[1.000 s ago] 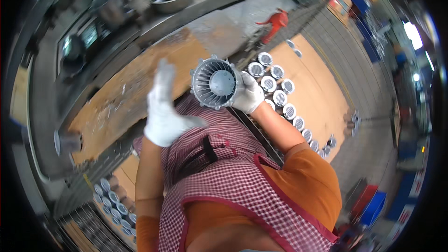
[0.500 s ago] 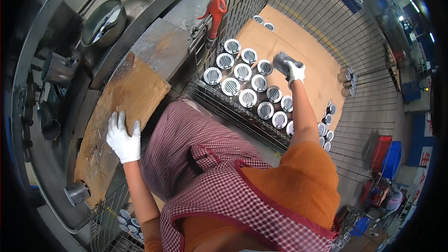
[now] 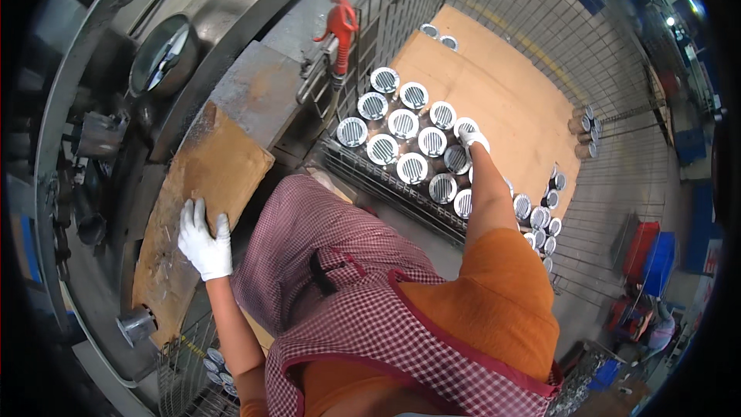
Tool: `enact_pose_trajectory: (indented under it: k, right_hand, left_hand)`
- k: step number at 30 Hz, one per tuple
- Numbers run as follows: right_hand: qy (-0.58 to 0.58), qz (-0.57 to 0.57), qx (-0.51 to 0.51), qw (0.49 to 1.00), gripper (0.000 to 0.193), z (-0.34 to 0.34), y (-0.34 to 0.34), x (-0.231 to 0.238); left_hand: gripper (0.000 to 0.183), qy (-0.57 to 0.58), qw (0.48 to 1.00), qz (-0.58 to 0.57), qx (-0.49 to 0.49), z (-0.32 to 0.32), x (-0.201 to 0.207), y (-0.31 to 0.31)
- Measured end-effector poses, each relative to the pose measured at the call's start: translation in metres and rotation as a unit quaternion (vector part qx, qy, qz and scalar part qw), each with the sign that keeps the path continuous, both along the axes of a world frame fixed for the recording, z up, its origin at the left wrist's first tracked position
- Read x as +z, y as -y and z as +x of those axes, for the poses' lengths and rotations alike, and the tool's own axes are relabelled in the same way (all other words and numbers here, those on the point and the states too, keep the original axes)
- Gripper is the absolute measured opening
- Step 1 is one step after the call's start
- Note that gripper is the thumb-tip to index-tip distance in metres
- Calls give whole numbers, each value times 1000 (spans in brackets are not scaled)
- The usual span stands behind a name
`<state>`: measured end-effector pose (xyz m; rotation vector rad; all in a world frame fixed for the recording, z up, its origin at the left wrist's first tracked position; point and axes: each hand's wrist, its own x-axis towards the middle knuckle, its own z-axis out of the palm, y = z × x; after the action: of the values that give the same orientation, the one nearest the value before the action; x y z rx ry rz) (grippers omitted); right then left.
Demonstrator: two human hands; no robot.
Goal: Deburring and inspecting circular metal casting parts at a workshop station.
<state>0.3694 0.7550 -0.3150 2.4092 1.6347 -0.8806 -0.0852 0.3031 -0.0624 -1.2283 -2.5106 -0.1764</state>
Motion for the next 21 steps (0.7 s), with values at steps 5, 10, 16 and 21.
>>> enact_pose_trajectory:
  k: [5, 10, 16, 21]
  right_hand:
    - [-10, 193, 59, 979, 60, -95, 26, 102]
    - [-316, 502, 204, 779, 43, -181, 17, 194]
    - [-366, 542, 476, 588, 40, -308, 67, 299]
    - [-286, 385, 509, 715, 38, -335, 43, 276]
  left_hand:
    - [49, 29, 999, 14, 24, 7, 16, 0]
    - [50, 72, 995, 66, 5, 10, 28, -5]
    - [53, 47, 974, 221, -26, 11, 4, 18]
    - [43, -15, 941, 333, 59, 38, -1, 77]
